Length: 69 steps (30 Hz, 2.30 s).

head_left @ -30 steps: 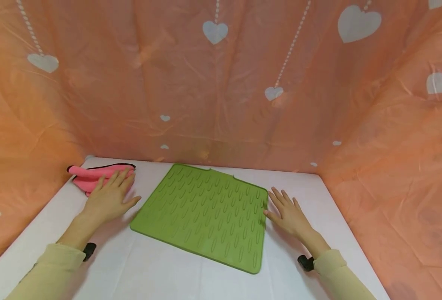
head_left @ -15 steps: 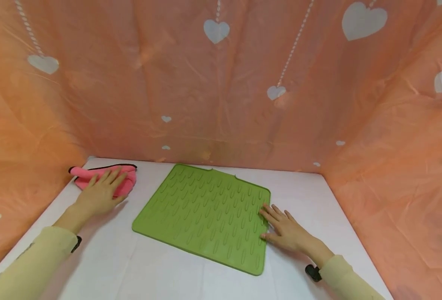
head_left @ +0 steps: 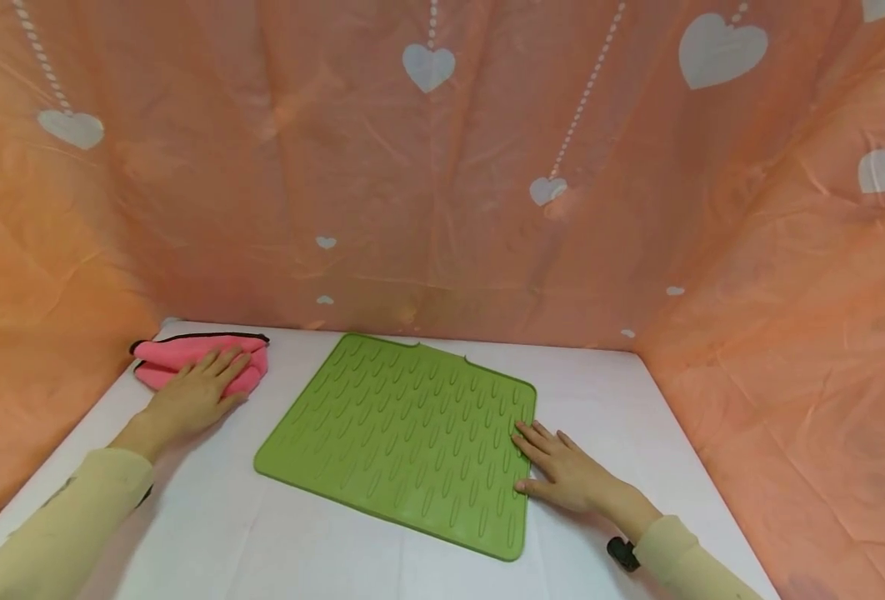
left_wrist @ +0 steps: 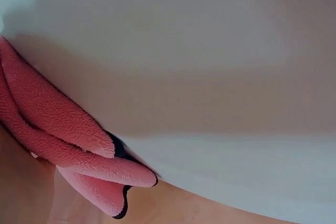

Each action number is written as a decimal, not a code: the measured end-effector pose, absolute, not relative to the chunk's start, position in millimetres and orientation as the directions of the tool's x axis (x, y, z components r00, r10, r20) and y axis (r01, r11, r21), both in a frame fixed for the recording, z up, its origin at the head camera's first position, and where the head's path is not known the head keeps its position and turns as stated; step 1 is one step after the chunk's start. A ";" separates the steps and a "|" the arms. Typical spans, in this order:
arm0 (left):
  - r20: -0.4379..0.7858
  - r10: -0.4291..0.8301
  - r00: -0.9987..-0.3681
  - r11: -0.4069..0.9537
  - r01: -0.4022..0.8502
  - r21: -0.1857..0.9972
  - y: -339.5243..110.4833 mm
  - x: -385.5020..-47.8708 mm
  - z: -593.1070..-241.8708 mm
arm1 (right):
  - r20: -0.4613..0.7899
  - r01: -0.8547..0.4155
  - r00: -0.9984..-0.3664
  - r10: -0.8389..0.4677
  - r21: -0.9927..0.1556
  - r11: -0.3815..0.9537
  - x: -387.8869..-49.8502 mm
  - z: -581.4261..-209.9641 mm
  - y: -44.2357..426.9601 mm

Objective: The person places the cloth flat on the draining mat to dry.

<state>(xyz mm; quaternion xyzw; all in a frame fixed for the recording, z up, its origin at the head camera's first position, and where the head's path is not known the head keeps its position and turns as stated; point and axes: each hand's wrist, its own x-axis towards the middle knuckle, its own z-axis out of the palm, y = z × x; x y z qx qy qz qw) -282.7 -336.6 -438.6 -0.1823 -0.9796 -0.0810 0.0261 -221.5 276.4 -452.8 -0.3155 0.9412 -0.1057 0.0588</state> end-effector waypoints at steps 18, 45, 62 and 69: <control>0.260 0.340 -0.904 0.893 0.397 0.212 -340.4 -284.2 -441.4 | -0.061 -0.600 -0.780 -0.623 -0.214 0.771 -222.7 -448.8 273.7; 0.703 0.153 -0.694 0.722 0.565 0.400 -270.7 -287.6 -373.8 | -0.054 -0.595 -0.788 -0.614 -0.194 0.780 -217.7 -447.6 267.1; 0.708 0.396 -0.585 0.541 0.771 0.335 -137.7 -290.8 -376.3 | -0.056 -0.595 -0.788 -0.613 -0.184 0.782 -216.7 -445.9 266.0; 0.548 0.544 -0.635 0.559 0.762 0.328 -106.3 -283.8 -398.3 | -0.050 -0.604 -0.782 -0.621 -0.185 0.776 -219.1 -446.6 266.3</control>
